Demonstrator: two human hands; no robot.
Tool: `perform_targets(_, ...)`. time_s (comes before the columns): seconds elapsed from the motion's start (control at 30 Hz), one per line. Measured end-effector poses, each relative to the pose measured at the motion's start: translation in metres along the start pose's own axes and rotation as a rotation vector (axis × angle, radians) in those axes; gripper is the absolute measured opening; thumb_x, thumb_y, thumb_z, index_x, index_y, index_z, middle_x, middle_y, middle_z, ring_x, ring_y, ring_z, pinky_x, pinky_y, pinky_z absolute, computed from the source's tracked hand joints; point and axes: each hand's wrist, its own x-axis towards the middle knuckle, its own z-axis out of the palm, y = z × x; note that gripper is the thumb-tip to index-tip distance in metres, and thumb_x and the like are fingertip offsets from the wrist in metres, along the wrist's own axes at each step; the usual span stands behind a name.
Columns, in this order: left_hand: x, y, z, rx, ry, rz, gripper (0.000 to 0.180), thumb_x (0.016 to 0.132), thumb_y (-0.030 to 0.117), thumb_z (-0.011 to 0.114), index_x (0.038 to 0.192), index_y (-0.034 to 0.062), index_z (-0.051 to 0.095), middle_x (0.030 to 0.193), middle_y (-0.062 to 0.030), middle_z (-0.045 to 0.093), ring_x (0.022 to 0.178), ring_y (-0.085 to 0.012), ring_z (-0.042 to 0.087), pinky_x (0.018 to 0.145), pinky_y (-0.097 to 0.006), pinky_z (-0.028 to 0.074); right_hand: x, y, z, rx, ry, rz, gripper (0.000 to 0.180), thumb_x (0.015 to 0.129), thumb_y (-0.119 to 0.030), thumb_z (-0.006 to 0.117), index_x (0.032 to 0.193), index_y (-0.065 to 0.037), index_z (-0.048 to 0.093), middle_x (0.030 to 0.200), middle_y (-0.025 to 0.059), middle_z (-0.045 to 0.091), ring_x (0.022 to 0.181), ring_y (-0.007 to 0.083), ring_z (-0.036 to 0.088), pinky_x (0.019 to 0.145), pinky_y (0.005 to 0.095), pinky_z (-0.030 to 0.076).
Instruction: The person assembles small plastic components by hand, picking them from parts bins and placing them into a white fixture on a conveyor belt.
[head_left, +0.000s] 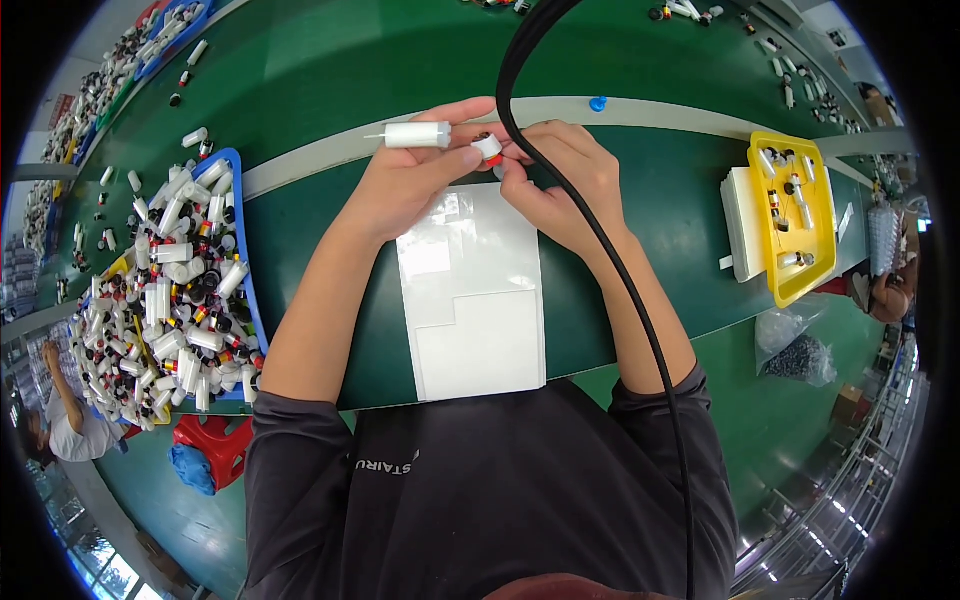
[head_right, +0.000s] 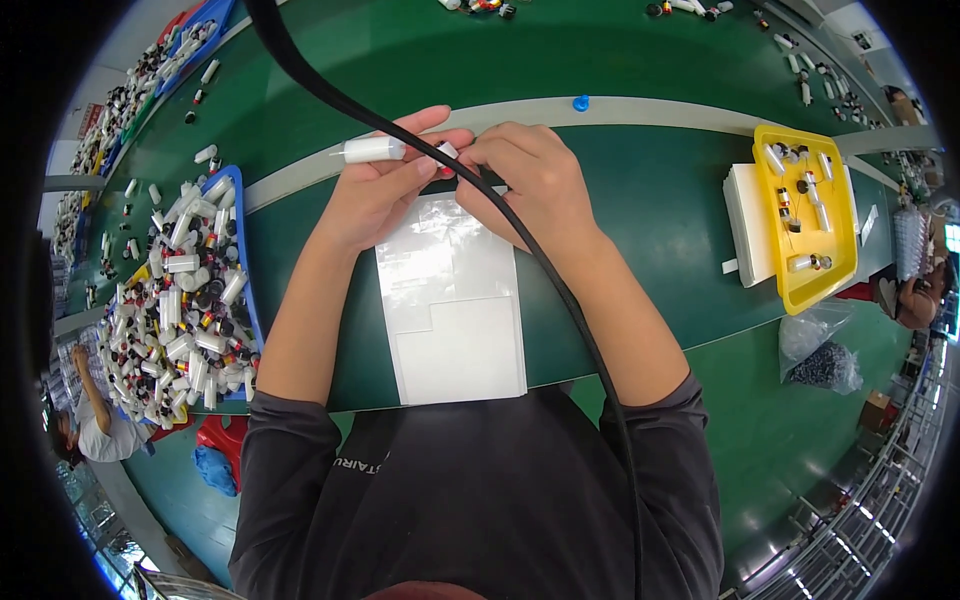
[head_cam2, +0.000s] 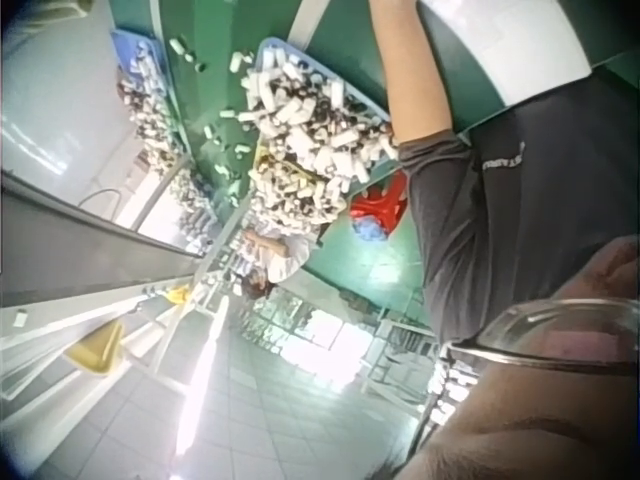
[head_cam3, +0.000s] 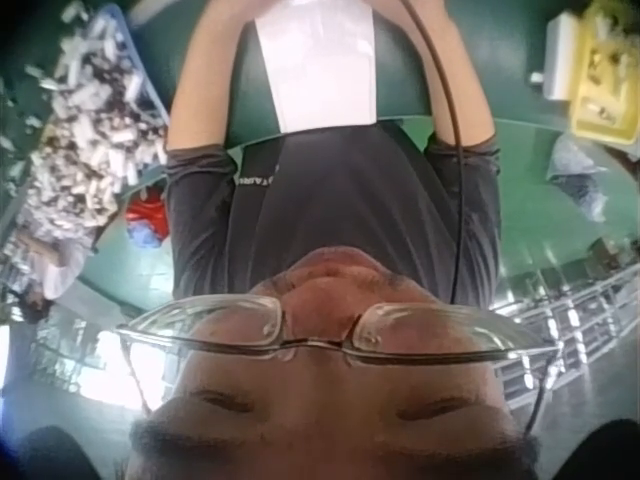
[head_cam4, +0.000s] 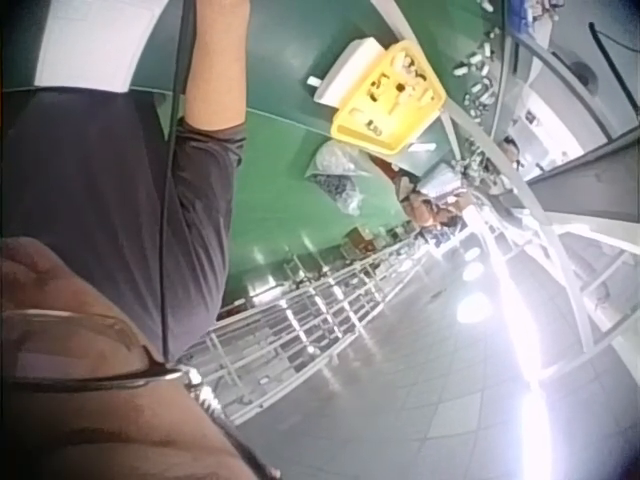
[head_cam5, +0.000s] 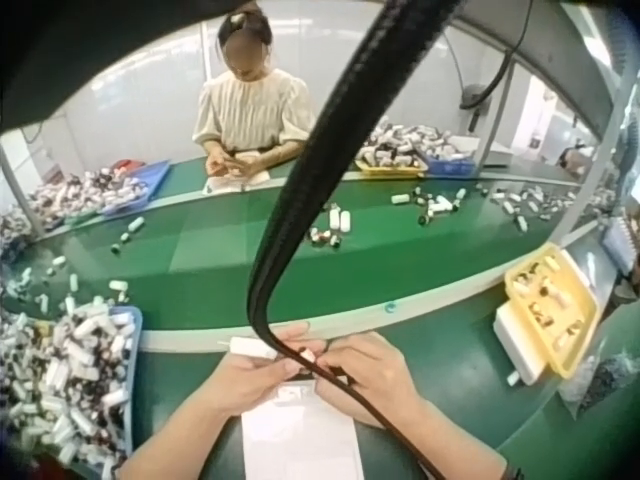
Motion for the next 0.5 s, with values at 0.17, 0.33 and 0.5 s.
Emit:
perform_targets(0.17, -0.001, -0.002, -0.002, 0.116, 0.043, -0.023, 0.051, 0.095, -0.003, 0.062, 0.145, 0.0004, 0.05, 0.13, -0.019, 0.066, 0.118, -0.0238, 0.065, 0.102, -0.036, 0.053, -0.001, -0.006, -0.002, 0.099, -0.034, 0.134, 0.014, 0.069, 0.0, 0.074, 0.083, 0.0, 0.07, 0.079, 0.0085, 0.069, 0.066, 0.0191, 0.068, 0.061, 0.0284, 0.056)
perform_targets(0.33, -0.003, 0.007, 0.002, 0.252, 0.024, -0.043, 0.051, 0.095, -0.002, 0.064, 0.144, 0.0003, 0.051, 0.127, -0.0169, 0.068, 0.116, -0.0213, 0.066, 0.101, -0.033, 0.053, -0.003, -0.005, -0.002, 0.127, -0.098, 0.217, 0.011, 0.07, 0.003, 0.07, 0.081, 0.003, 0.069, 0.074, 0.0093, 0.068, 0.063, 0.0171, 0.068, 0.061, 0.0271, 0.056)
perform_targets(0.5, -0.004, 0.02, 0.007, 0.384, -0.006, -0.089, 0.045, 0.094, 0.0, 0.067, 0.138, -0.0001, 0.058, 0.123, -0.0127, 0.071, 0.114, -0.0174, 0.066, 0.1, -0.03, 0.052, -0.002, -0.005, -0.007, 0.063, -0.255, 0.294, 0.009, 0.07, -0.001, 0.072, 0.077, 0.002, 0.067, 0.07, 0.0073, 0.067, 0.061, 0.0141, 0.066, 0.057, 0.0251, 0.052)
